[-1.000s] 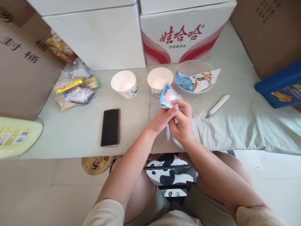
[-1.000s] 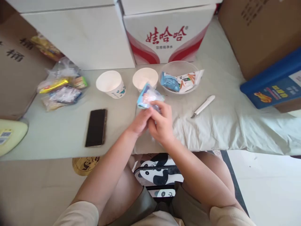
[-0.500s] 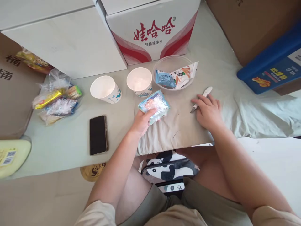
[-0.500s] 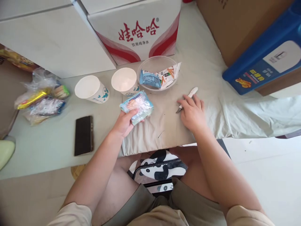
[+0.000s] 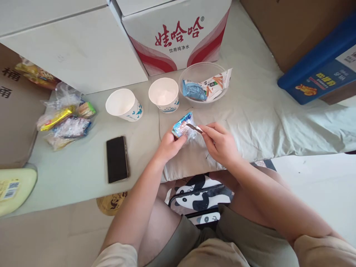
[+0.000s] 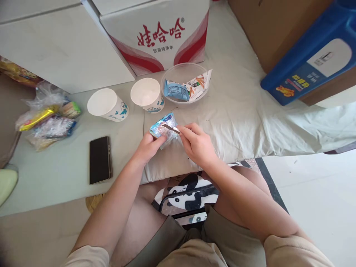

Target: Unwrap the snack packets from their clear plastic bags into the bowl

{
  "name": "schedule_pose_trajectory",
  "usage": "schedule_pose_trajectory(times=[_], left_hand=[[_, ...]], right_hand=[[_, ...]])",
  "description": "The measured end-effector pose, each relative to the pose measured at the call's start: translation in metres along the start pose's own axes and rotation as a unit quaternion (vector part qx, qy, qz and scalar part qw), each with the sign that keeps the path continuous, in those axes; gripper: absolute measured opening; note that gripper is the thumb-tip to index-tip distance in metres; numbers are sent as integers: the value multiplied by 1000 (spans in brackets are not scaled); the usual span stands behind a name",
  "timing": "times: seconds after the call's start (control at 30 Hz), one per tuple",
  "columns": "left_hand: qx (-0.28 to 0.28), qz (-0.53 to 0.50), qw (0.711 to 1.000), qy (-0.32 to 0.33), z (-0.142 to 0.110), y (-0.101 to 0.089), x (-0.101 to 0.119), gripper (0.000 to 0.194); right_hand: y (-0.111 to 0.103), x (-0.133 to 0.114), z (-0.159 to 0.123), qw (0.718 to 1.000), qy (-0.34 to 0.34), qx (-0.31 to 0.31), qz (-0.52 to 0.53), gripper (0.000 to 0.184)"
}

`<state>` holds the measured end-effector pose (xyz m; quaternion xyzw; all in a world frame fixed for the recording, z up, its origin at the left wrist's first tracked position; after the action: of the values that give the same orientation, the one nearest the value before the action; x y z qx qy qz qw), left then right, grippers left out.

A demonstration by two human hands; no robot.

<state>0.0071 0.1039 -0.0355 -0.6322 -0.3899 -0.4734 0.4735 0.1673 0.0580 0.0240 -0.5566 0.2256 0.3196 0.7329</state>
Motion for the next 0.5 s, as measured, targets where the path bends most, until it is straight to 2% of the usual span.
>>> schedule_pose_trajectory(times=[0.2, 0.3, 0.37, 0.5], left_hand=[[16, -16, 998, 58, 2, 9, 13, 32], [33, -29, 997, 64, 4, 7, 16, 26], [62, -54, 994, 67, 6, -2, 18, 24], [174, -160, 969, 75, 8, -39, 18, 30]], right_hand=[[2, 12, 0, 999, 21, 31, 19, 32], [4, 12, 0, 1000, 17, 13, 3, 32], [8, 11, -1, 1000, 12, -9, -7, 32], [9, 15, -1, 999, 6, -28, -25, 32]])
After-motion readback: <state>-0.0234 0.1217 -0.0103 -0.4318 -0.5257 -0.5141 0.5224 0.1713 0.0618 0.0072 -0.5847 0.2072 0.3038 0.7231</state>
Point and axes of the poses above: each hand's wrist, its own z-axis towards the middle knuckle, its own y-axis out of the palm, x = y × z, the point moved 10 cm from there along z, towards the middle knuckle, and after that the axes turned 6 degrees about y, right-handed, at the moved point
